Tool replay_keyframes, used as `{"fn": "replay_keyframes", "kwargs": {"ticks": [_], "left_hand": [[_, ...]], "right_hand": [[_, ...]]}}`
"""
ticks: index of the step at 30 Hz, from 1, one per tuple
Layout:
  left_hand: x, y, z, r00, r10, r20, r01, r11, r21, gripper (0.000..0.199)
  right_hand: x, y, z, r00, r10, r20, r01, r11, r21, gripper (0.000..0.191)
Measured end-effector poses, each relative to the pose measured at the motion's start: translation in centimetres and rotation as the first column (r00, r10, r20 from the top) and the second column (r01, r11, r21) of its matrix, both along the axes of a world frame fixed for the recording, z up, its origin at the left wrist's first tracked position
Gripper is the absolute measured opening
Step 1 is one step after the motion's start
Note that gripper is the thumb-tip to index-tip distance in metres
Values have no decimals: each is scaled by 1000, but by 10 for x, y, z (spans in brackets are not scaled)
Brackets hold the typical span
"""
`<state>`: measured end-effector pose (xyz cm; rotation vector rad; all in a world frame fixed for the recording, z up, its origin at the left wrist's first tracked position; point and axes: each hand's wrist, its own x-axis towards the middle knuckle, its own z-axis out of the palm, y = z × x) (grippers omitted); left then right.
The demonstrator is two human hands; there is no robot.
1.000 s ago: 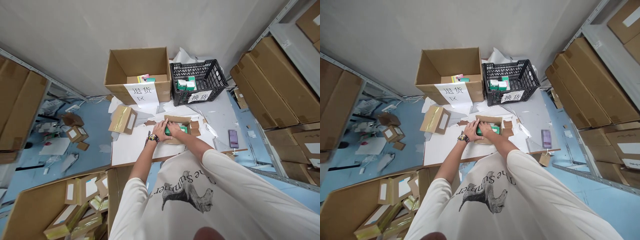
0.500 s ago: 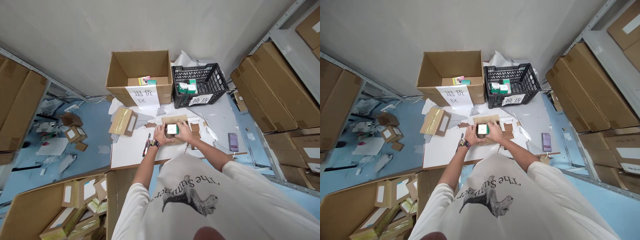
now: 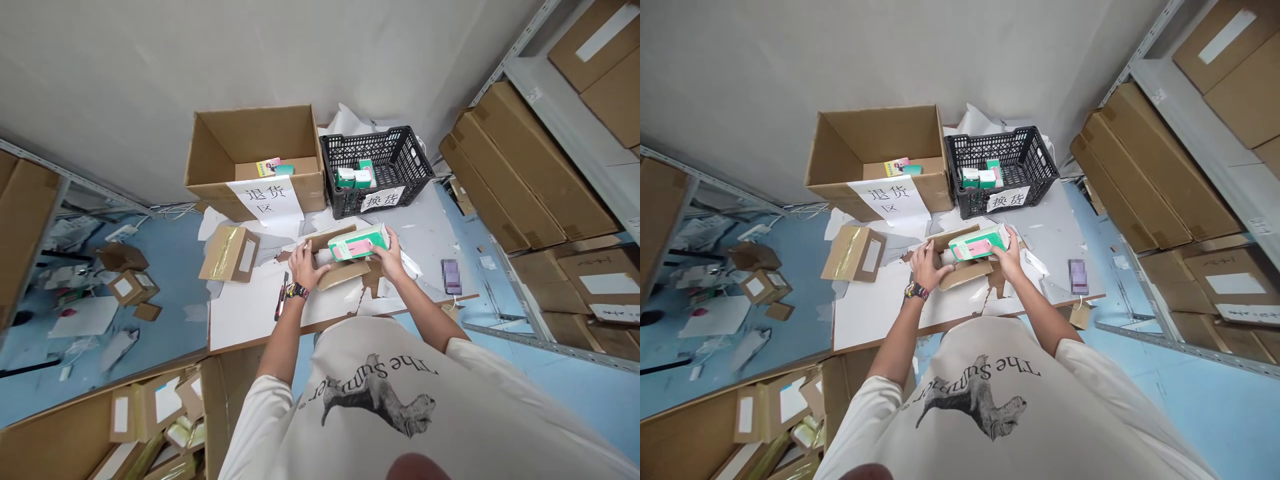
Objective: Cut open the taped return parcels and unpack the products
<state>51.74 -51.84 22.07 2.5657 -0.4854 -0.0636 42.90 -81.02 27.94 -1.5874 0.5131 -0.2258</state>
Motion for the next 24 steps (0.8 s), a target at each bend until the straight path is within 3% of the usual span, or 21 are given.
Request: {"fn": "replay_keyframes", "kwargs": {"ticks": [3, 5, 7, 9, 11, 14, 18, 20, 24], "left_hand": [[-11, -2, 16, 988, 137, 70, -129, 986, -107, 67], [-16, -5, 26, 972, 224, 74, -209, 963, -169, 56], [-18, -10, 34, 976, 217, -25, -216, 942, -259, 55], [-20, -17, 40, 966, 128, -223, -207, 904, -374, 60], [-23, -25, 44, 876, 41, -481, -297, 832, -469, 75], [-35, -35, 45, 601, -154, -784, -497, 697, -517, 97], [-60, -38, 42, 273, -469, -840, -579, 618, -533, 99], [-71, -38, 39, 199, -524, -828, -621, 586, -520, 93], [-87, -38, 31, 231, -530, -816, -689, 503, -522, 73]], "right_hand": [[-11, -5, 10, 996, -93, 14, 85, 959, 272, 97], [-17, -6, 13, 996, -89, 21, 76, 935, 346, 96], [-20, -4, 14, 998, -55, 18, 44, 926, 376, 94], [-22, -3, 13, 1000, -13, 13, 7, 924, 382, 92], [-22, -4, 14, 1000, 22, 14, -26, 918, 395, 91], [-22, -8, 21, 997, 81, 18, -80, 887, 455, 88], [-21, -18, 35, 986, 165, 35, -162, 862, 480, 81], [-20, -22, 40, 981, 193, 31, -184, 861, 475, 79], [-17, -25, 43, 970, 241, 16, -222, 866, 448, 78]]}}
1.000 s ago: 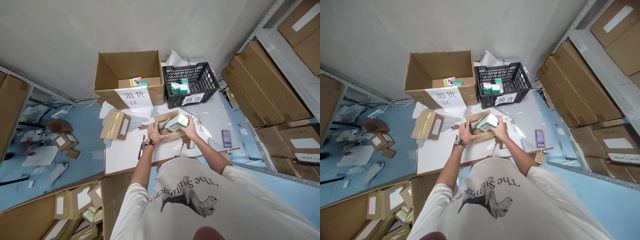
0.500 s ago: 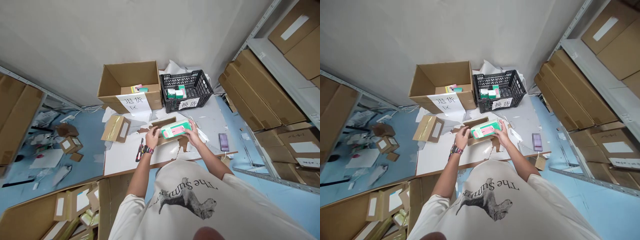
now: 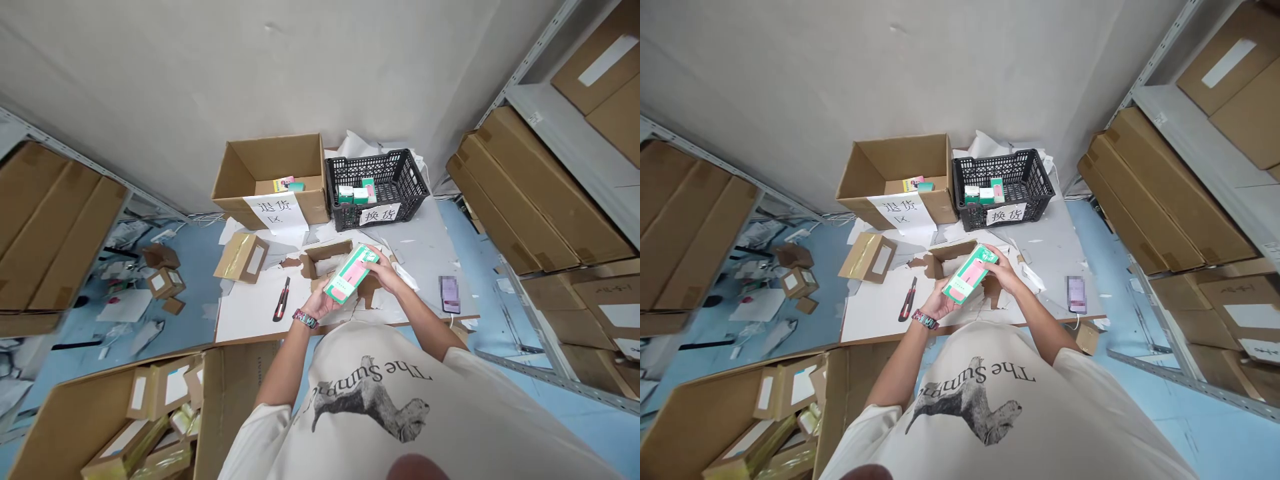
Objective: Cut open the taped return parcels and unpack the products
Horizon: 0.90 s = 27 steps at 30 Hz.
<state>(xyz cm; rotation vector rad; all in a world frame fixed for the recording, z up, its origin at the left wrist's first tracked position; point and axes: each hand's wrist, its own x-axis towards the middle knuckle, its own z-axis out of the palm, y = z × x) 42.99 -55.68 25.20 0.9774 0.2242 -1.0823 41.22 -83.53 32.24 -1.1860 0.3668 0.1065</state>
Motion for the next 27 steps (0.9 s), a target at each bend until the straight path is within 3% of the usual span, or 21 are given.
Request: {"fn": "replay_keyframes", "kwargs": {"ticks": [5, 11, 15, 17, 20, 23, 27], "left_hand": [[-15, -2, -7, 992, -64, 109, 69, 997, -43, 71], [-32, -7, -10, 959, -158, 236, 189, 975, -117, 97], [-40, -24, -12, 887, -165, 432, 152, 986, 65, 100], [-44, -33, -15, 817, -186, 546, 78, 974, 214, 98], [-49, -45, -24, 706, -298, 642, -14, 901, 433, 95], [-52, -51, -34, 603, -453, 656, -64, 793, 606, 89], [-54, -55, -44, 512, -579, 634, -105, 690, 716, 77]], "right_hand": [[-2, 0, -3, 998, 60, 25, -58, 995, -77, 73], [-9, -9, -2, 981, 176, 82, -166, 979, -117, 68], [-8, -27, -3, 927, 349, 135, -324, 930, -175, 74], [-9, -35, -8, 881, 455, 129, -411, 872, -266, 76], [-16, -38, -20, 810, 579, 92, -467, 732, -496, 74], [-29, -31, -36, 780, 625, 39, -428, 577, -696, 72], [-44, -21, -48, 796, 604, -26, -362, 441, -821, 70]]}}
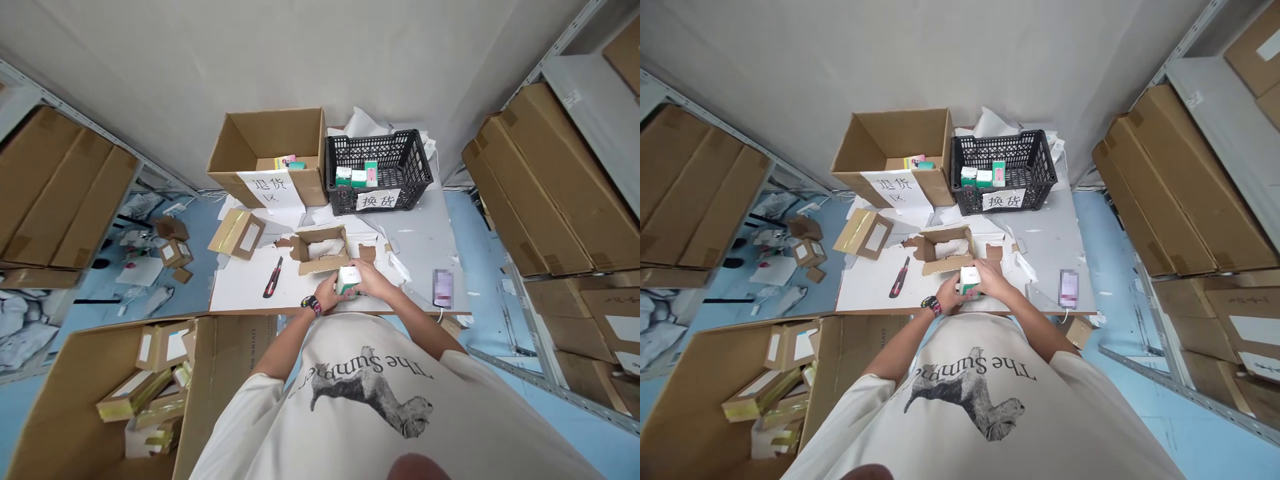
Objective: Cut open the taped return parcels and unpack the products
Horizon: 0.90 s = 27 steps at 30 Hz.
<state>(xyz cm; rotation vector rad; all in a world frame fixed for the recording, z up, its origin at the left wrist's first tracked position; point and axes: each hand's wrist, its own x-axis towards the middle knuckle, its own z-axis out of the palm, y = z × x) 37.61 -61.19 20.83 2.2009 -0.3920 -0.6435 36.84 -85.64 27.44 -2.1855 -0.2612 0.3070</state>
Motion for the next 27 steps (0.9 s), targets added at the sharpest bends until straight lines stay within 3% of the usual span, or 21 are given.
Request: {"fn": "replay_keyframes", "kwargs": {"ticks": [6, 12, 17, 19, 22, 27], "left_hand": [[6, -8, -14, 995, -45, 85, 38, 996, 82, 64], [15, -24, -43, 994, 28, 102, -38, 994, 100, 66], [15, -20, -61, 987, -54, 153, 37, 993, 108, 69], [17, -6, -60, 970, -151, 191, 126, 982, 138, 76], [27, 21, -44, 927, -250, 280, 207, 963, 175, 83], [61, 49, -6, 859, -126, 497, 123, 992, 38, 85]], "right_hand": [[-7, 2, 0, 998, -2, 64, 15, 980, -197, 66], [-23, 12, -9, 977, -38, 209, 105, 942, -318, 40], [-44, 16, -26, 953, 143, 268, -14, 903, -430, 40], [-52, 14, -31, 941, 188, 281, -41, 889, -456, 45], [-61, 10, -36, 939, 190, 288, -50, 900, -432, 53], [-72, 20, -36, 965, 52, 256, 21, 962, -273, 45]]}}
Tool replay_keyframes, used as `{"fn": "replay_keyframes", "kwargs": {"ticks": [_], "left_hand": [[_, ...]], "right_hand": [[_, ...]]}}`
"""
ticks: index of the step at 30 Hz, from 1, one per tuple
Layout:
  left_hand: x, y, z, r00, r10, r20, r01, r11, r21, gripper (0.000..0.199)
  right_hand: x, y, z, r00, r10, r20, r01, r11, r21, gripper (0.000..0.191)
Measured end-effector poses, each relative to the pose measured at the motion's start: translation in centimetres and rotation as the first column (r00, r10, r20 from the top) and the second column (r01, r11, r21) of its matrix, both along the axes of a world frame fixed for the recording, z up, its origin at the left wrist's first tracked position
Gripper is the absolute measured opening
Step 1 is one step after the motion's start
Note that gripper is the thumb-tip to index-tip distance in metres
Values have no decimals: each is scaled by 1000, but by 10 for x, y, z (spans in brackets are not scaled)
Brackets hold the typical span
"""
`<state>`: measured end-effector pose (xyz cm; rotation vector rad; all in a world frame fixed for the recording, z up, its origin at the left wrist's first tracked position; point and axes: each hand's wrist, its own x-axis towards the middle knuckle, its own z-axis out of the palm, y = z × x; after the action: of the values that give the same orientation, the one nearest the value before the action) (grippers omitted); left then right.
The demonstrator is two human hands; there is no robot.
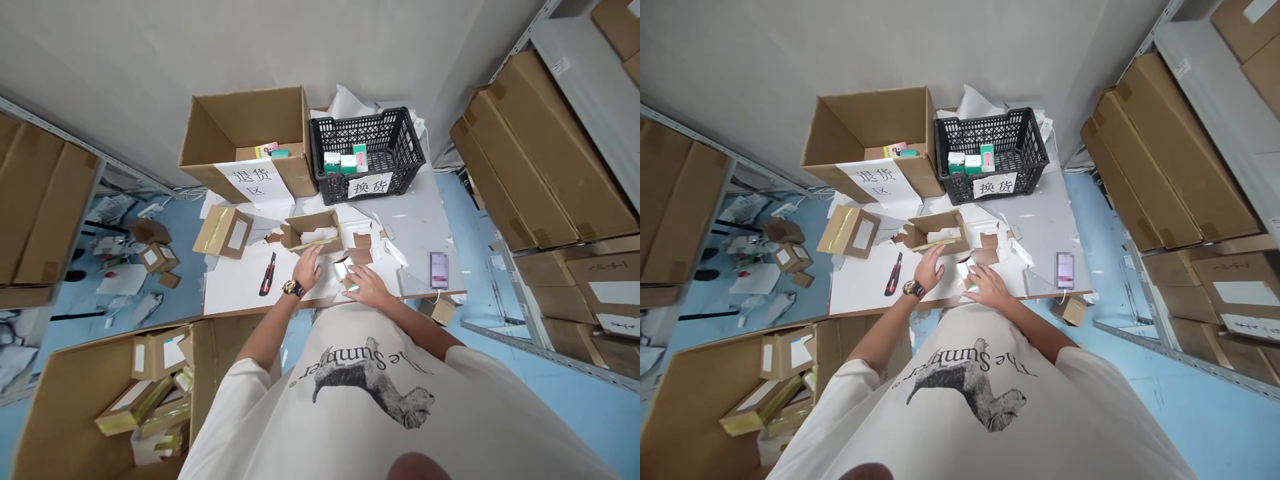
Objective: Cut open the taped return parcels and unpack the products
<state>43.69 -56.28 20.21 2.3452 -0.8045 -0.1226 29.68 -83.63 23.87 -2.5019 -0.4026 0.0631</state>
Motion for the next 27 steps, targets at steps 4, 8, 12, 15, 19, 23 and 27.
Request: {"fn": "replay_keyframes", "kwargs": {"ticks": [4, 8, 12, 15, 19, 23, 27], "left_hand": [[19, -6, 11, 1000, 30, -4, -30, 997, -73, 87], [10, -23, 6, 954, -217, -209, 192, 972, -134, 97], [-7, -38, 7, 882, -299, -364, 251, 952, -175, 104], [-13, -45, 10, 887, -243, -393, 214, 970, -117, 101], [-21, -49, 10, 894, -182, -409, 198, 980, -4, 94], [-35, -52, 2, 941, -82, -329, 73, 997, -38, 84], [-51, -55, -5, 960, 3, -278, -28, 996, -83, 76]], "right_hand": [[5, 17, 5, 995, -72, -64, 78, 991, 106, 31], [18, 21, 8, 979, -148, -137, 164, 979, 117, 12], [26, 8, 6, 986, -49, -161, 63, 994, 85, 23], [26, -2, 4, 989, -46, -138, 52, 998, 39, 40], [20, -10, 3, 987, -126, -100, 127, 992, -1, 37], [13, -9, 4, 987, -153, -52, 151, 988, -33, 35], [8, -2, 4, 981, -189, -46, 188, 982, -36, 37]]}}
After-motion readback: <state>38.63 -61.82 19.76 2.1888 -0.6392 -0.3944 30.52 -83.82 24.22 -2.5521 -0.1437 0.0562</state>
